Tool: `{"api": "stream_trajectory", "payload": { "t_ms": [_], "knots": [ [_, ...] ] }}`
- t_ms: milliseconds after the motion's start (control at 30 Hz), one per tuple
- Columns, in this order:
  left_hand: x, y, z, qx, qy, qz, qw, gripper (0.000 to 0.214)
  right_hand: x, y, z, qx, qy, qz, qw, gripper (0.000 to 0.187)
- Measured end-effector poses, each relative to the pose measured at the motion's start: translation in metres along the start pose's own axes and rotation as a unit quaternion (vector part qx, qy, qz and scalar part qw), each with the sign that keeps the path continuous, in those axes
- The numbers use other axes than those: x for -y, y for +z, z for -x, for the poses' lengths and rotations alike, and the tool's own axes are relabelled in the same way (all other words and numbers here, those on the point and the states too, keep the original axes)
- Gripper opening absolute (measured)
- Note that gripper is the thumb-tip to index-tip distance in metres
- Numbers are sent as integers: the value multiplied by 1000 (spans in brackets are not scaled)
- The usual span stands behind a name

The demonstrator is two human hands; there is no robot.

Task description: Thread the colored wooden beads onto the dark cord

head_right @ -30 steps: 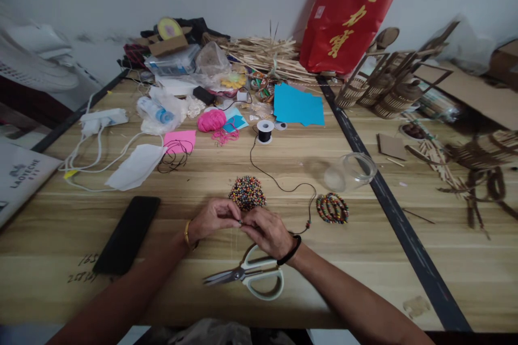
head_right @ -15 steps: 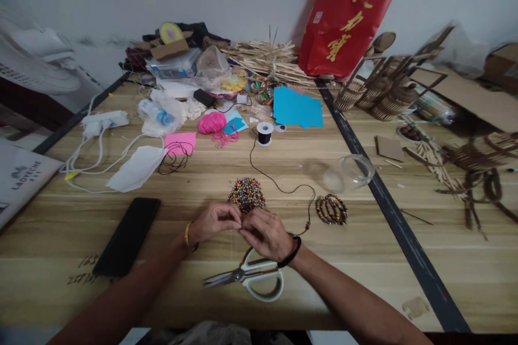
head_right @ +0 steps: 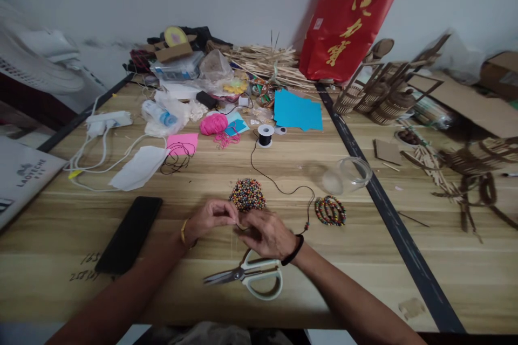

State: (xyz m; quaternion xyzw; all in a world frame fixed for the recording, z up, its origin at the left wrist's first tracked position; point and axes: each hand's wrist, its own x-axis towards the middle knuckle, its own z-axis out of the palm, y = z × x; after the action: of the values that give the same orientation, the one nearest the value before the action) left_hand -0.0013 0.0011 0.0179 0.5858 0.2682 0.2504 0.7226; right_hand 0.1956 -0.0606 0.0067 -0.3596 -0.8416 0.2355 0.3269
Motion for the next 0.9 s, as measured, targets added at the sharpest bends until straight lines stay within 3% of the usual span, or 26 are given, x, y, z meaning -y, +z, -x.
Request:
{"api": "stream_trajectory", "payload": {
  "t_ms": [267, 400, 533, 567, 667, 767, 900],
  "knots": [
    [2, -5, 3, 14, 12, 123, 992, 27, -4, -13, 1, 128, 16, 78, 989, 10],
    [3, -7, 3, 19, 11, 130, 991, 30, -3, -30, 3, 196, 68, 120, 971, 10],
    [3, -7, 2, 39, 2, 73, 997, 30, -1, -59, 5, 262, 165, 166, 936, 2],
    [3, -6, 2, 42, 5, 54, 998, 29, -1, -65, 5, 270, 184, 168, 930, 9],
    [4, -5, 2, 43, 23, -2, 999, 28, 1, -71, 2, 221, 192, 95, 952, 20],
    [4, -2, 2, 31, 46, -51, 997, 28, 6, -54, -3, 117, 226, -64, 965, 23],
    [4, 2, 3, -8, 96, -104, 990, 22, 12, -19, -8, 26, 252, -298, 920, 31]
  ]
}}
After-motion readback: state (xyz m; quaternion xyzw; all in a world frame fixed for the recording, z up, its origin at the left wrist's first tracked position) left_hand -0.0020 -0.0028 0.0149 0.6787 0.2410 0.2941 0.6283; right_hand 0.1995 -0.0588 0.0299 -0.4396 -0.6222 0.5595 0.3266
